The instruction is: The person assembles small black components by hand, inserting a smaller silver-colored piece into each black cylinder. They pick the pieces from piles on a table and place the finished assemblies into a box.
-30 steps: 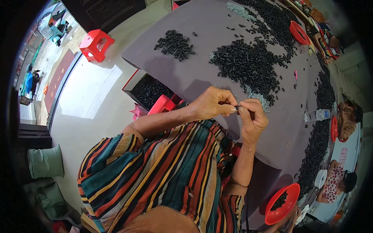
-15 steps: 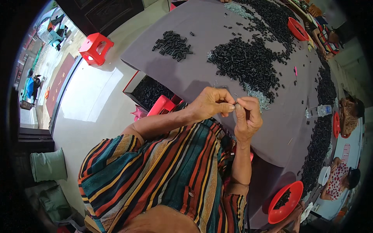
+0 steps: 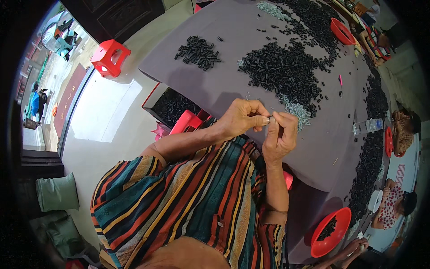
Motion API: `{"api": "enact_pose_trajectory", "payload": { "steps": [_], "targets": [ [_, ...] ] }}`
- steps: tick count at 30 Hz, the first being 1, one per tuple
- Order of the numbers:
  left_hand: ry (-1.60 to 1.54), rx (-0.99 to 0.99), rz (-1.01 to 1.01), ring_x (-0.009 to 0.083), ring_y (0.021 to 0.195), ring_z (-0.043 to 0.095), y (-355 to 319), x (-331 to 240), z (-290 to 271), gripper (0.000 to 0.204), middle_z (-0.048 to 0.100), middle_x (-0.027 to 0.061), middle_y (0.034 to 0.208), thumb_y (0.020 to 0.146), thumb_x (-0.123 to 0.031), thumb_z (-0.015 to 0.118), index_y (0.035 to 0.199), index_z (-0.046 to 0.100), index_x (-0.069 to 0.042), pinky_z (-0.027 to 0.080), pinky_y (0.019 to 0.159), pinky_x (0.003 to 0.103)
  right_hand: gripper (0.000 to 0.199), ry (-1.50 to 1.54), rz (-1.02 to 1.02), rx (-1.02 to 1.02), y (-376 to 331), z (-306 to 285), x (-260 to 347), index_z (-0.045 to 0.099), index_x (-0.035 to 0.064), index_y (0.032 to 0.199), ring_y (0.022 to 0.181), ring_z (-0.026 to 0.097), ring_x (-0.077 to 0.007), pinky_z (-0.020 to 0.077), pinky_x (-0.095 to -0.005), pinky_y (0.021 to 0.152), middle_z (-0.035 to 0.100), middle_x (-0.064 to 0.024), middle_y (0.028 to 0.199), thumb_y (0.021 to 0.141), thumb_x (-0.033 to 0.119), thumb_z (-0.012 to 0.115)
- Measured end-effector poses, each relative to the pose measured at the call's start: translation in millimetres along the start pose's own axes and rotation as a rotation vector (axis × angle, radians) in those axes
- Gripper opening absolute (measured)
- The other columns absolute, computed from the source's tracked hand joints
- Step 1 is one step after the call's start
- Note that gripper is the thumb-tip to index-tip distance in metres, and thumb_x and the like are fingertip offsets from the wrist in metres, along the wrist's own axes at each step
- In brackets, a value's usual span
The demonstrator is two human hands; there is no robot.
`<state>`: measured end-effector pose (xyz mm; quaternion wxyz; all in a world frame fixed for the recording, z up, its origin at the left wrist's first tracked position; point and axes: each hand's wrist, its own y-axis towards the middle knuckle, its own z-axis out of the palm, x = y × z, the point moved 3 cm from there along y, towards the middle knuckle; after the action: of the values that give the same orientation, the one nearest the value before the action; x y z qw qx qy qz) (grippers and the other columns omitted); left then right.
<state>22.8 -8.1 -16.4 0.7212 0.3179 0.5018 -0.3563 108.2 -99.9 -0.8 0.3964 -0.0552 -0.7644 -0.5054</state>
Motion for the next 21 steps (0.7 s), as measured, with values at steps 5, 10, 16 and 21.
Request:
{"api": "enact_pose_trajectory", "payload": {
  "steps": [5, 10, 16, 21],
  "targets": [
    [-0.008, -0.003, 0.003, 0.0080, 0.060, 0.053, -1.1, 1.1, 1.1, 0.013, 0.057, 0.0034, 0.070, 0.083, -0.010, 0.062, 0.083, 0.058, 0.002, 0.044, 0.054, 0.022, 0.010, 0.246, 0.144, 0.019, -5.1, 0.0, -10.9, 0.059, -0.0009, 0.091, 0.075, 0.049, -0.0123, 0.0399, -0.0225, 0.064, 0.053, -0.0077, 0.088, 0.082, 0.001, 0.056],
    [0.034, -0.001, -0.044, 0.0076, 0.060, 0.053, -0.8, -8.7, 0.7, 0.010, 0.057, 0.0024, 0.071, 0.080, -0.009, 0.062, 0.081, 0.058, 0.000, 0.042, 0.054, 0.021, 0.019, 0.245, 0.067, 0.153, 6.4, -7.2, -8.4, 0.059, -0.0016, 0.096, 0.077, 0.049, -0.0117, 0.0400, -0.0217, 0.067, 0.052, -0.0081, 0.092, 0.081, -0.005, 0.047],
    [-0.008, 0.032, -0.077, 0.0082, 0.061, 0.054, 2.2, -17.3, -2.8, 0.007, 0.058, 0.0028, 0.073, 0.077, -0.006, 0.062, 0.079, 0.060, 0.000, 0.042, 0.057, 0.021, 0.030, 0.358, 0.162, 0.241, 11.9, -8.5, 0.6, 0.057, -0.0018, 0.103, 0.079, 0.050, -0.0132, 0.0429, -0.0257, 0.070, 0.052, -0.0090, 0.093, 0.077, -0.005, 0.042],
    [-0.046, 0.038, -0.083, 0.0084, 0.067, 0.053, 2.2, -18.6, -5.0, 0.009, 0.059, 0.0039, 0.072, 0.075, -0.007, 0.063, 0.077, 0.061, 0.001, 0.041, 0.063, 0.022, 0.020, -0.162, -0.074, 0.375, 23.2, -9.2, 18.3, 0.054, -0.0010, 0.095, 0.069, 0.052, -0.0171, 0.0442, -0.0283, 0.062, 0.052, -0.0095, 0.082, 0.077, 0.008, 0.055]
  ]
}}
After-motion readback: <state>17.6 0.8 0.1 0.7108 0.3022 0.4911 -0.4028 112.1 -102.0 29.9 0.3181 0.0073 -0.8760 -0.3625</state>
